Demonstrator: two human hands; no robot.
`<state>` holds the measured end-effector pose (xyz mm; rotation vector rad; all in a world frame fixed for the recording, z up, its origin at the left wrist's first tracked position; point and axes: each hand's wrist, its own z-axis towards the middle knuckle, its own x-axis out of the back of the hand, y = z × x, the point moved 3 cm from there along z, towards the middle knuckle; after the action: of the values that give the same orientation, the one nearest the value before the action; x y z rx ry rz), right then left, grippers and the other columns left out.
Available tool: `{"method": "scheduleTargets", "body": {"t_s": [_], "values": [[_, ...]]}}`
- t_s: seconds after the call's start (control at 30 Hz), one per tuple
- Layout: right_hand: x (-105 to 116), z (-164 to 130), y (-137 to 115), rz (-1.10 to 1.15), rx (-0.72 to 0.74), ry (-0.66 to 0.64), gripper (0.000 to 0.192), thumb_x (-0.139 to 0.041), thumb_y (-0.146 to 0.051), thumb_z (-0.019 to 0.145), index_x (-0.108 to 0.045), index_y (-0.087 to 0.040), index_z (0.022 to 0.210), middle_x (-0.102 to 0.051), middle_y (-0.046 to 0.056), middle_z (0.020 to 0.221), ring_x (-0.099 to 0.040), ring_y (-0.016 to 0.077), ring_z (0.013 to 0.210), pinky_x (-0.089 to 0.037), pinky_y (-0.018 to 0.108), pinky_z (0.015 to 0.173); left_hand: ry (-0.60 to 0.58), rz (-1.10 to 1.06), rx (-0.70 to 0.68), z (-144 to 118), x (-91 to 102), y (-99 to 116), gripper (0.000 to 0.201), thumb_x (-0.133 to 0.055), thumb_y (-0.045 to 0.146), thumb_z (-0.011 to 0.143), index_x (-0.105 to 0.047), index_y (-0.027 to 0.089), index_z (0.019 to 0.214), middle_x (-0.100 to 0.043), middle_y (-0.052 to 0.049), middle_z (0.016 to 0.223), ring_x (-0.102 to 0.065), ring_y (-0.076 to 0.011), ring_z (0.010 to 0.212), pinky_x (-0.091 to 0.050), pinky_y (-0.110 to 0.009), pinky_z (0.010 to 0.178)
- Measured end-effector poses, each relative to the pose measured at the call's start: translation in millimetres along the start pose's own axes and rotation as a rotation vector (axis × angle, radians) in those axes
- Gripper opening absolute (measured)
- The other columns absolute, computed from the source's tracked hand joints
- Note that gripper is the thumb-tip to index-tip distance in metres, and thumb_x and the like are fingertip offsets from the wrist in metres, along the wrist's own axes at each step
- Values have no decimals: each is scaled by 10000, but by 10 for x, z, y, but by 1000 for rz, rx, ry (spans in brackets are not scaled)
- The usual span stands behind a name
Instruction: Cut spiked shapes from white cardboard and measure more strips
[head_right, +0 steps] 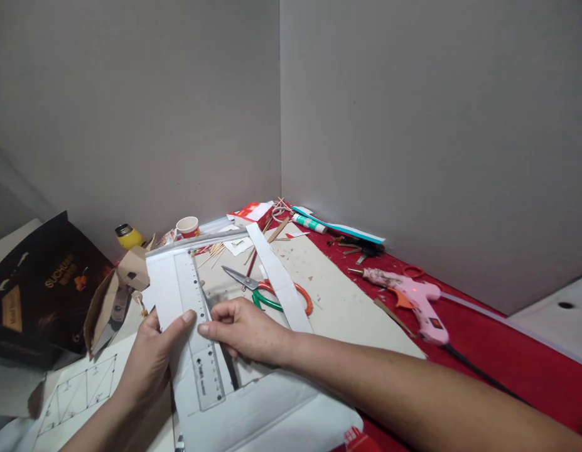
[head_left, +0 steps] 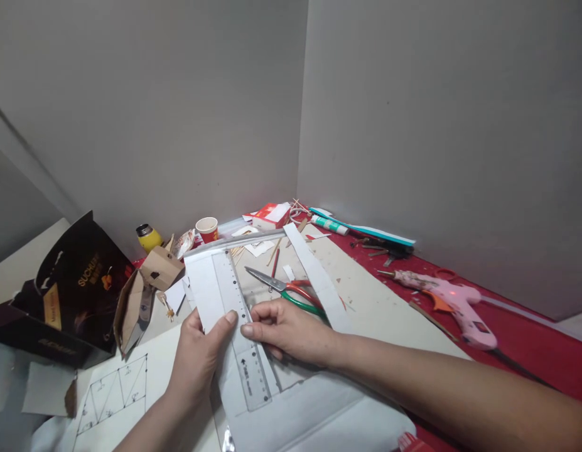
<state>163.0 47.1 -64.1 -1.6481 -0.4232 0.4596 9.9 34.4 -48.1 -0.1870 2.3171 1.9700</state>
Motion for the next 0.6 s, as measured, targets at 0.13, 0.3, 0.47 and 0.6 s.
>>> {"method": "scheduleTargets", "body": {"t_s": [0.13, 0.3, 0.47, 0.6], "values": [[3, -18, -20, 9, 14, 0, 351, -621, -418, 841, -480, -185, 619, -435, -100, 381, -338, 38, 320, -227, 155, 330, -45, 16, -12, -12, -22, 31, 343, -778, 355, 716, -672, 130, 953, -761, -92, 816, -695, -208, 607, -559, -302, 595], [6, -32, -43, 8, -9, -3, 306, -662, -378, 810, -515, -178, 630, -439, -98, 385, -357, 42, 326, -233, 155, 328, -64, 11, -29, -27, -24, 20, 295, -774, 312, 732, -665, 147, 952, -757, -58, 781, -687, -192, 590, -558, -287, 577], [2, -22, -30, -20, -31, 13, 327, -656, -359, 812, -479, -187, 597, -434, -97, 375, -355, 45, 318, -231, 165, 332, -19, 39, -30, 10, -16, -3, 307, -779, 352, 732, -682, 132, 922, -753, -66, 728, -693, -199, 574, -563, -285, 560], [18, -72, -146, -109, 35, 80, 192, -608, -314, 852, -581, -165, 734, -548, -52, 528, -472, 73, 433, -357, 185, 410, 52, 3, -77, 111, 52, 122, 309, -792, 349, 707, -694, 130, 902, -746, -52, 681, -686, -202, 526, -576, -297, 534]]}}
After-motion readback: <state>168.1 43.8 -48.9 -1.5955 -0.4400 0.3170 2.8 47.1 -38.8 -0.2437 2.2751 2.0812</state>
